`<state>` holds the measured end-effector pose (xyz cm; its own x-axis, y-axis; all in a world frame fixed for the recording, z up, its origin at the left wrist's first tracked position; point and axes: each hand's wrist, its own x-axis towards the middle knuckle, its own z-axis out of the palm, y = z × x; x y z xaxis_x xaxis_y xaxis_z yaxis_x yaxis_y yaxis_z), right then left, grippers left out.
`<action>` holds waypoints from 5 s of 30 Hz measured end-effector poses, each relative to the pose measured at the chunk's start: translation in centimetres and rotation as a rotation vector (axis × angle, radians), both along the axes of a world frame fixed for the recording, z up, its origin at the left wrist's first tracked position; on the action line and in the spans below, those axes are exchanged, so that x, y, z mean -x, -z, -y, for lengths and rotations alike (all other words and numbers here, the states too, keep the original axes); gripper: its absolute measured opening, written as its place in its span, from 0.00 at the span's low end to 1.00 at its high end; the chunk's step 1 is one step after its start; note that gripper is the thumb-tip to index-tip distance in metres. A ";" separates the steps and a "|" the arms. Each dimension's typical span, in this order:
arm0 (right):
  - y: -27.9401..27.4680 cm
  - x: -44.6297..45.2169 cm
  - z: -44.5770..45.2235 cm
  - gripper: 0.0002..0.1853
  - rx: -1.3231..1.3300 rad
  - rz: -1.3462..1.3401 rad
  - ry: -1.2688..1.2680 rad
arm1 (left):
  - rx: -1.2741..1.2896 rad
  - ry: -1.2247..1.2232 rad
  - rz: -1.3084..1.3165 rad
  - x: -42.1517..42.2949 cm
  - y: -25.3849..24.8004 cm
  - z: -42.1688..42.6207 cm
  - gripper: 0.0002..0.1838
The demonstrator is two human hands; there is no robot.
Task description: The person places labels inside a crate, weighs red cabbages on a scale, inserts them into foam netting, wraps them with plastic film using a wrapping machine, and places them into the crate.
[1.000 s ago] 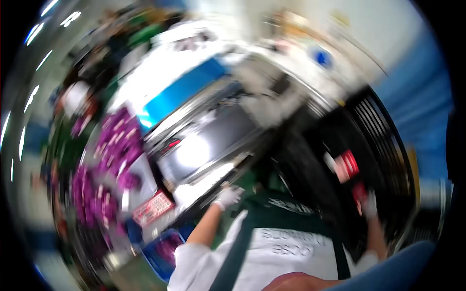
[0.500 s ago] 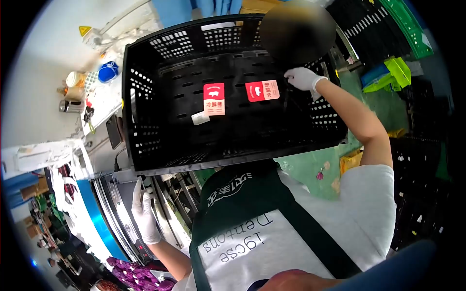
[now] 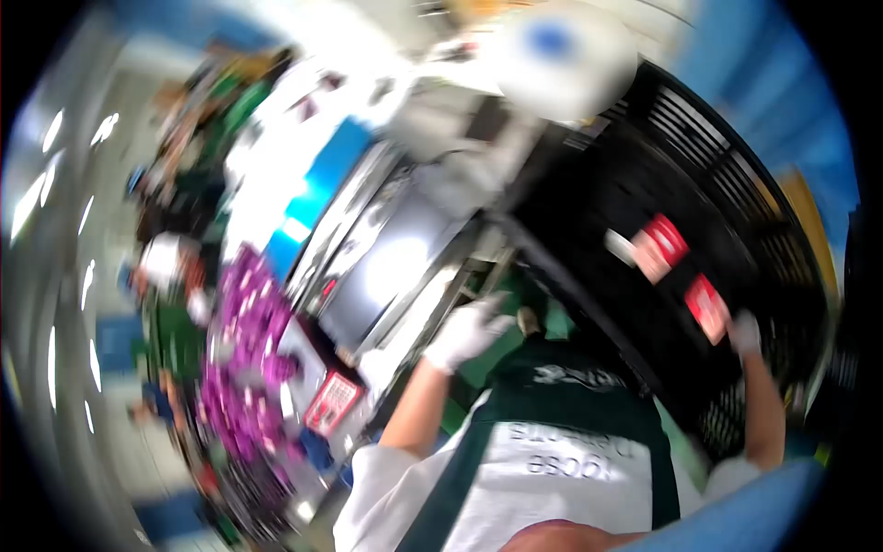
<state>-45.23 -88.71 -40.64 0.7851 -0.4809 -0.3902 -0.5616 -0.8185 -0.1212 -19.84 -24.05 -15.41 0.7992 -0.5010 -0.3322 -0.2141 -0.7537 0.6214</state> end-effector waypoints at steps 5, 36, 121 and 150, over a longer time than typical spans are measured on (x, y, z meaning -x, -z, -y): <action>-5.5 -8.4 -0.9 0.21 0.059 -0.193 -0.475 | 0.073 -0.071 -0.167 4.0 2.7 -1.9 0.28; -23.6 -19.0 -72.7 0.14 -1.012 -0.268 -0.678 | -0.461 -1.253 0.584 20.2 5.9 -63.7 0.20; -21.1 -32.8 -96.8 0.06 -1.287 0.212 -1.058 | 0.270 -1.504 0.286 14.6 -2.3 -44.9 0.17; -23.8 -28.8 -94.3 0.21 -1.976 -0.735 0.015 | 2.126 -1.160 -0.551 15.9 7.2 -47.6 0.31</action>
